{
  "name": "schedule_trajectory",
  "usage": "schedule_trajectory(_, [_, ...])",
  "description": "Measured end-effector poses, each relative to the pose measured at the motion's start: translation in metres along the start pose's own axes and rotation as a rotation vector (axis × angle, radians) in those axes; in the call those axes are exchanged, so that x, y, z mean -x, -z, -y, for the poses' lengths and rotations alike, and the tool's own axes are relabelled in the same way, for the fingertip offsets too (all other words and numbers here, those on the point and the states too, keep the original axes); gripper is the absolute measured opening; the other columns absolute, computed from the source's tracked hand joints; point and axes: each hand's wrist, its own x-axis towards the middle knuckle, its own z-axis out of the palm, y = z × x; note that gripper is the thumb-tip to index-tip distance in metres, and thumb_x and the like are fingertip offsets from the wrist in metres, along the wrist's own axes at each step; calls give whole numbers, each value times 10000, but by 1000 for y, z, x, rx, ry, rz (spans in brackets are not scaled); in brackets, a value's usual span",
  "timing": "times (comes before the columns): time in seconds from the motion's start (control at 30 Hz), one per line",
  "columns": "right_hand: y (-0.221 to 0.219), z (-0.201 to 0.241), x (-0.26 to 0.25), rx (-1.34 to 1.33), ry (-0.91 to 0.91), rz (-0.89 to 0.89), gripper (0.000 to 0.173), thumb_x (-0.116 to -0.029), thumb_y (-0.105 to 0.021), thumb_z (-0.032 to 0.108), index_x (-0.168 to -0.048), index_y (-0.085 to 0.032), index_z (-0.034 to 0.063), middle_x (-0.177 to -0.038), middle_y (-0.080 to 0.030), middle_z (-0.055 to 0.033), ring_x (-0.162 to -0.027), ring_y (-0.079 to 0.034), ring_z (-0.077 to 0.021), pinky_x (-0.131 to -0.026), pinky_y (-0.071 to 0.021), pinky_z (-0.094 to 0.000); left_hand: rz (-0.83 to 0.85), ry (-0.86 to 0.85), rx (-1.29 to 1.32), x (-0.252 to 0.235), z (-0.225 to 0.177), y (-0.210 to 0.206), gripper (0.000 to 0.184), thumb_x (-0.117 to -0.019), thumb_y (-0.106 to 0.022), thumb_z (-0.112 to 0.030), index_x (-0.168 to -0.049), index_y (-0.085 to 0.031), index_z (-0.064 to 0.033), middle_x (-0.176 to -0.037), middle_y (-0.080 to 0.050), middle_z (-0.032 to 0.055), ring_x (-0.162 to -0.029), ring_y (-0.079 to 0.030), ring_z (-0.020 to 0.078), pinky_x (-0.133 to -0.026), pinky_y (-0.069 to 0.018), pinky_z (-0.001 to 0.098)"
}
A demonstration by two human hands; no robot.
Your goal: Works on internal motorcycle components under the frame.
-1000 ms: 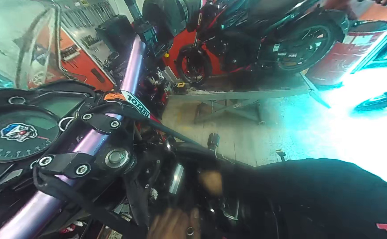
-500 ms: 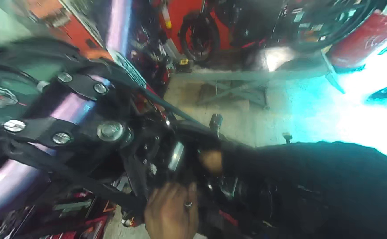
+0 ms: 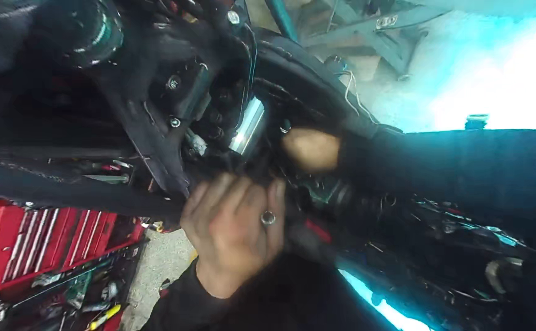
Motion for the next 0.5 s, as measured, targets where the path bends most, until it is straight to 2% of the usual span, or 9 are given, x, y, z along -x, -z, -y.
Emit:
schedule_trajectory(0.1, [-7,-3,-1,13,64,37,111,-876,-736,69,-843,-660,-5,-791,-647,-161,-762,-670,-339,-682,-538,-540,12,4,-6,1,0,0,474,-1040,-521,-323,-644,-613,-79,-635,-608,70,-650,-598,239,-634,-419,396])
schedule_trajectory(0.3, [-4,-3,-1,43,38,122,148,-879,-751,125,-869,-664,6,-814,-653,-158,-789,-674,-342,-701,-539,-550,8,5,4,-1,-1,1,471,-1037,-517,-324,-640,-612,-89,-646,-619,67,-662,-608,234,-632,-430,392])
schedule_trajectory(0.4, [-12,-7,-4,57,49,110,156,-873,-754,150,-866,-665,22,-783,-649,-138,-738,-669,-319,-656,-530,-537,7,4,6,0,-1,2,463,-1029,-529,-326,-636,-614,-96,-649,-626,52,-670,-611,221,-634,-429,381])
schedule_trajectory(0.5, [-13,-8,-7,69,46,112,188,-830,-776,174,-790,-643,48,-718,-627,-112,-668,-650,-299,-598,-520,-526,12,2,13,0,1,2,457,-1024,-531,-333,-635,-622,-110,-650,-623,39,-672,-609,206,-634,-433,369])
